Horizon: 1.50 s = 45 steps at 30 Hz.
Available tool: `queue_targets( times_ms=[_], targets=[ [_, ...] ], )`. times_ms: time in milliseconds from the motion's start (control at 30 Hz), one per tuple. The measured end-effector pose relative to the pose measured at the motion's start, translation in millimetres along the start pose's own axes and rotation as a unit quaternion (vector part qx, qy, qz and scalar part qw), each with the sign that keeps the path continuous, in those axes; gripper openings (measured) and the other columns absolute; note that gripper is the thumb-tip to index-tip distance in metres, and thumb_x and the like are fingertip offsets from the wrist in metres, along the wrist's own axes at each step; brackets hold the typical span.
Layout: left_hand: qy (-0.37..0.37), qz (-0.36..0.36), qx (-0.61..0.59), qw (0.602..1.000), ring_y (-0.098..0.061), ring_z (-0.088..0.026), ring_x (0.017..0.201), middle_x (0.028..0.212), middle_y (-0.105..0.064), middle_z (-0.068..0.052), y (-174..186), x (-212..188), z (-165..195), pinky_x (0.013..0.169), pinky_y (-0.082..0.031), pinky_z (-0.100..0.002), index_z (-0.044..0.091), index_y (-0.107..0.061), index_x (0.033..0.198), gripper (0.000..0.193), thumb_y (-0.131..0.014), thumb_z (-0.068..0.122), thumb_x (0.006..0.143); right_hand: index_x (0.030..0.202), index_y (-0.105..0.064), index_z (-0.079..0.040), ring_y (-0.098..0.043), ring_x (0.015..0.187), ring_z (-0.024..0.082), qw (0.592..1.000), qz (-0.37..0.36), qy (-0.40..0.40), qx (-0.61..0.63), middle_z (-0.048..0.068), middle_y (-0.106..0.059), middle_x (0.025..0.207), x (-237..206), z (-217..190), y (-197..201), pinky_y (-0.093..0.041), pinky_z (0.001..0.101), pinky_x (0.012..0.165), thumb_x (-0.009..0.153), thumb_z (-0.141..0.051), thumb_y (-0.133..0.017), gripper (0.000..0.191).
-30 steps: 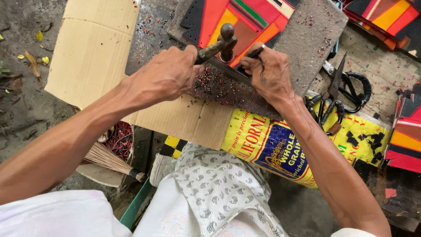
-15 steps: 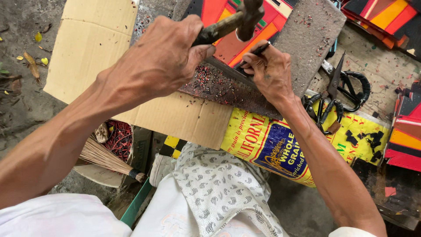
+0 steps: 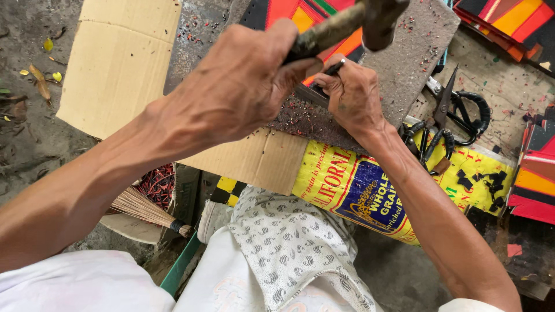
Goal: The person holds a small punch or fastener against a colorful leather piece resting on a stone block and repeatedly strikes it with a hammer, repositioning the tool to work along the edge of the piece. At the end they lift the finished piece and set it aside with a stack of similar pieces.
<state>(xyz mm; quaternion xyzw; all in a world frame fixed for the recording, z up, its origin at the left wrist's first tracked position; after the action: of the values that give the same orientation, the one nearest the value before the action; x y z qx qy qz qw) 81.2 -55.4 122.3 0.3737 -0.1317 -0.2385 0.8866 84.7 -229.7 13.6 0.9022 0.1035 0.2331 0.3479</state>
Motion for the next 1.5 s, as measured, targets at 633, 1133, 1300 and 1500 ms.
queue_targets(
  times_ms=[633, 1133, 1300, 1500],
  targets=[
    [-0.198, 0.147, -0.023, 0.969, -0.057, -0.029, 0.063, 0.079, -0.061, -0.020, 42.2, -7.8, 48.2, 0.058, -0.044, -0.044, 0.003, -0.060, 0.113, 0.015, -0.057, 0.016, 0.118, 0.096, -0.061, 0.000, -0.068, 0.073, 0.034, 1.000, -0.017, -0.004, -0.017, 0.017, -0.066, 0.084, 0.5, 0.4, -2.8, -0.052, 0.0407, 0.066, 0.105, -0.008, -0.069, 0.014],
    [0.136, -0.099, 0.078, 0.983, -0.063, -0.046, 0.058, 0.065, -0.061, -0.027, -34.0, -12.0, -80.4, 0.053, -0.049, -0.055, -0.005, -0.049, 0.097, 0.038, -0.050, 0.032, 0.108, 0.092, -0.061, 0.000, -0.071, 0.077, 0.032, 0.998, 0.022, 0.027, -0.053, 0.018, -0.068, 0.081, 0.9, -4.0, -2.2, -0.053, 0.0425, 0.067, 0.105, -0.012, -0.068, 0.019],
    [0.100, -0.103, 0.079, 0.987, -0.062, -0.054, 0.067, 0.071, -0.061, -0.031, -46.6, -14.9, -88.3, 0.060, -0.048, -0.061, -0.004, -0.046, 0.096, 0.037, -0.052, 0.030, 0.106, 0.092, -0.061, 0.004, -0.075, 0.075, 0.018, 0.981, 0.022, -0.167, 0.095, 0.011, -0.071, 0.077, 0.4, 36.2, -3.2, -0.061, 0.0348, 0.065, 0.107, -0.020, -0.065, 0.029],
    [0.115, -0.106, 0.079, 0.984, -0.062, -0.055, 0.070, 0.073, -0.061, -0.032, -45.6, -17.0, -92.9, 0.060, -0.048, -0.062, -0.004, -0.045, 0.097, 0.035, -0.052, 0.029, 0.106, 0.103, -0.059, 0.006, -0.077, 0.090, 0.018, 0.964, -0.009, -0.137, 0.226, 0.009, -0.070, 0.093, 1.3, 37.7, -2.8, -0.065, 0.0339, 0.079, 0.112, -0.014, -0.059, 0.022]
  ],
)
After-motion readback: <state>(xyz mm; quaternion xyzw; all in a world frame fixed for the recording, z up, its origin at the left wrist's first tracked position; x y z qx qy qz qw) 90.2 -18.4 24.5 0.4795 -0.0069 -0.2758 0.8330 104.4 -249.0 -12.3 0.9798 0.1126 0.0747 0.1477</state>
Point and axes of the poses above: each hand's wrist, its own x-axis towards the middle knuckle, its own y-axis out of the back of the hand, z = x × y, the point moved 8 cm from there along x, towards the middle knuckle
